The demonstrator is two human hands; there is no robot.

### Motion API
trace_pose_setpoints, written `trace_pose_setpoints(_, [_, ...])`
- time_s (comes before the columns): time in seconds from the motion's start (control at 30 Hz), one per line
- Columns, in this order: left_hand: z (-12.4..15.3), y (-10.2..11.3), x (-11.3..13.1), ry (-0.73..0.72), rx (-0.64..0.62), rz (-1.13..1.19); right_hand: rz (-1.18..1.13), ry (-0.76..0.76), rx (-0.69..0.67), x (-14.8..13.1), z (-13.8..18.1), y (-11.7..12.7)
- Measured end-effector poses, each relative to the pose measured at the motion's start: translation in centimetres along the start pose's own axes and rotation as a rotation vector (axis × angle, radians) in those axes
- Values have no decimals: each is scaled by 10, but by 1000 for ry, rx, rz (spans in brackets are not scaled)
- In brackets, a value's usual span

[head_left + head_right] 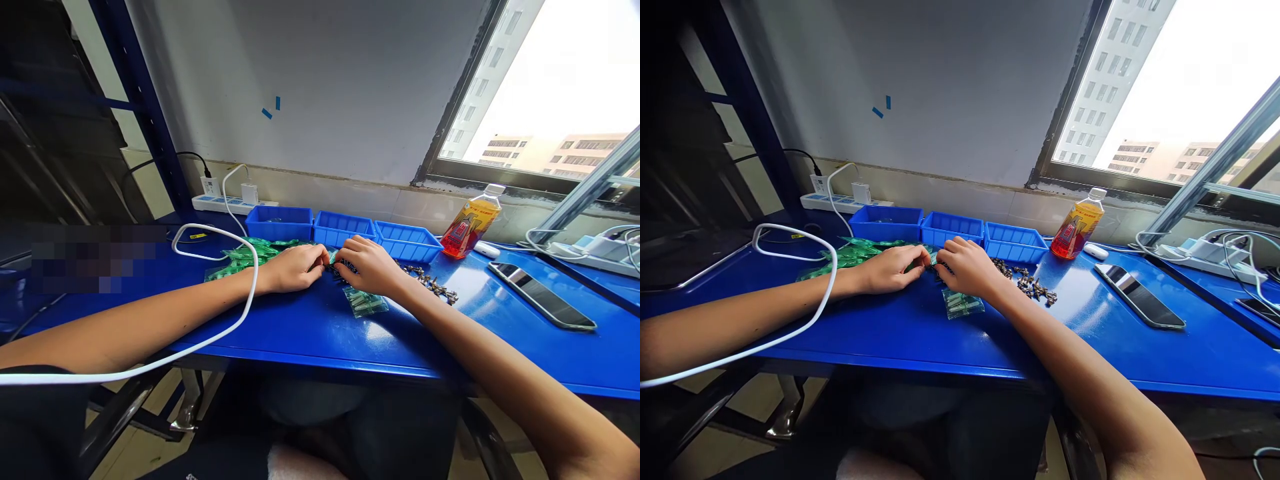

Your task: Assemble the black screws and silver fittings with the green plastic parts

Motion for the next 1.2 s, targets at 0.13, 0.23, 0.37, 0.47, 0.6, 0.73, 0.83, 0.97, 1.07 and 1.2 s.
trace_pose_setpoints(0.13, [0, 0, 1, 6, -5, -4, 5, 1, 0, 0, 0, 0])
trace_pose_setpoints(0.23, [0, 0, 1, 7, -5, -8, 14, 5, -2, -1, 0, 0])
trace_pose_setpoints(0.37, [0, 0, 0, 16, -6, -4, 20, 11, 6, 0, 0, 1])
trace_pose_setpoints(0.47, [0, 1, 0, 24, -6, -4, 16, 15, 13, 0, 0, 0])
trace_pose_setpoints(0.6, [0, 1, 1, 32, -15, -5, 10, 23, 21, 0, 0, 0])
trace_pose_setpoints(0.73, [0, 2, 2, 18, -13, 2, 4, 30, 28, 0, 0, 0])
trace_pose_setpoints(0.83, [-1, 2, 3, 10, -10, -2, 4, 35, 33, 0, 0, 1])
trace_pose_setpoints(0.97, [-1, 1, 3, 5, -7, -27, 16, 49, 42, -1, 0, 1])
trace_pose_setpoints(1.07, [-1, 1, 2, 11, -10, -52, 47, 63, 45, -3, 0, 1])
trace_pose_setpoints(1.2, [-1, 1, 1, 32, -17, -88, 107, 88, 47, -6, 0, 2])
Point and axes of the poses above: each hand's wrist, its own z-axis away from the middle knuckle, its own y-axis out of the back of the hand, x = y × z, the point moved 7 cm from there along -z, towards the middle knuckle, and after that the axes turned 7 degrees about x, right-handed, at the moved point
